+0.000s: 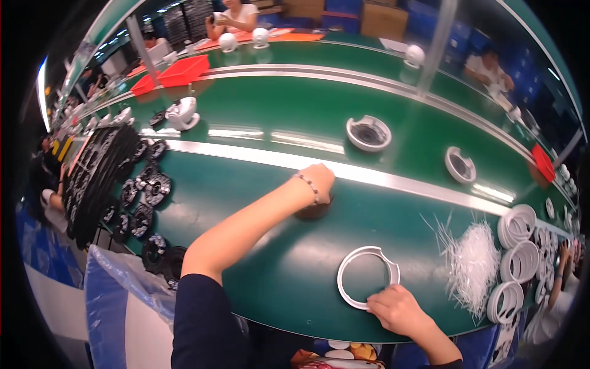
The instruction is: Assemble circular electronic components by snapping together housings and internal modules on a production line.
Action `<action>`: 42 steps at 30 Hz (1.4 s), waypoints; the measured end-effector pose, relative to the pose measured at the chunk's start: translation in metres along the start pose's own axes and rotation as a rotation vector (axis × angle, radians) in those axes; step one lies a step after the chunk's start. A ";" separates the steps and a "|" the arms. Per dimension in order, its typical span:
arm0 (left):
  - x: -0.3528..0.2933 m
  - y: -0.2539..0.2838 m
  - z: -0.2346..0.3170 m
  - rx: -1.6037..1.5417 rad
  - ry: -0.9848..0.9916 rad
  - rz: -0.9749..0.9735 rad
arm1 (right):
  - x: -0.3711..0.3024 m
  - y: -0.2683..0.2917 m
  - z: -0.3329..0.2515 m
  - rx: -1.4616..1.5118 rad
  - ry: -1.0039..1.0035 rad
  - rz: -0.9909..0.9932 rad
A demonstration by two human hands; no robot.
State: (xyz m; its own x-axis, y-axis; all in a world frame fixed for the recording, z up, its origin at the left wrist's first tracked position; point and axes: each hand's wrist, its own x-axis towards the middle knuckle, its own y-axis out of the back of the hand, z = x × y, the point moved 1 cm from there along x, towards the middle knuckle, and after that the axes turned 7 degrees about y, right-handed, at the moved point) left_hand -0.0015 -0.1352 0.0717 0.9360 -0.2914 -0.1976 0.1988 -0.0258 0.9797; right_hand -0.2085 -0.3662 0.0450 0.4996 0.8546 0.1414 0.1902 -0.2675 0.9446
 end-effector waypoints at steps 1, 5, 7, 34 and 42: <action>-0.002 0.006 0.004 -0.040 -0.009 -0.038 | -0.003 0.004 0.001 0.001 -0.024 -0.005; 0.007 0.028 -0.027 -0.443 -0.134 0.175 | 0.016 0.030 -0.009 -0.129 -0.356 0.188; 0.021 -0.008 -0.039 -0.316 -0.329 0.387 | 0.034 0.025 -0.009 -0.114 -0.414 0.169; -0.017 -0.092 0.034 -1.775 0.002 0.465 | 0.037 0.023 0.030 0.097 -0.546 0.009; -0.036 -0.083 0.069 -2.131 -0.011 0.319 | 0.054 -0.001 0.075 1.305 -0.675 1.128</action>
State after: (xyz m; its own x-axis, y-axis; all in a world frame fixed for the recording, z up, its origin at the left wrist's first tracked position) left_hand -0.0720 -0.1881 -0.0004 0.9950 -0.0720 -0.0699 0.0223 0.8380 -0.5452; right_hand -0.1184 -0.3529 0.0297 0.9860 -0.1643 0.0274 -0.1447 -0.9264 -0.3476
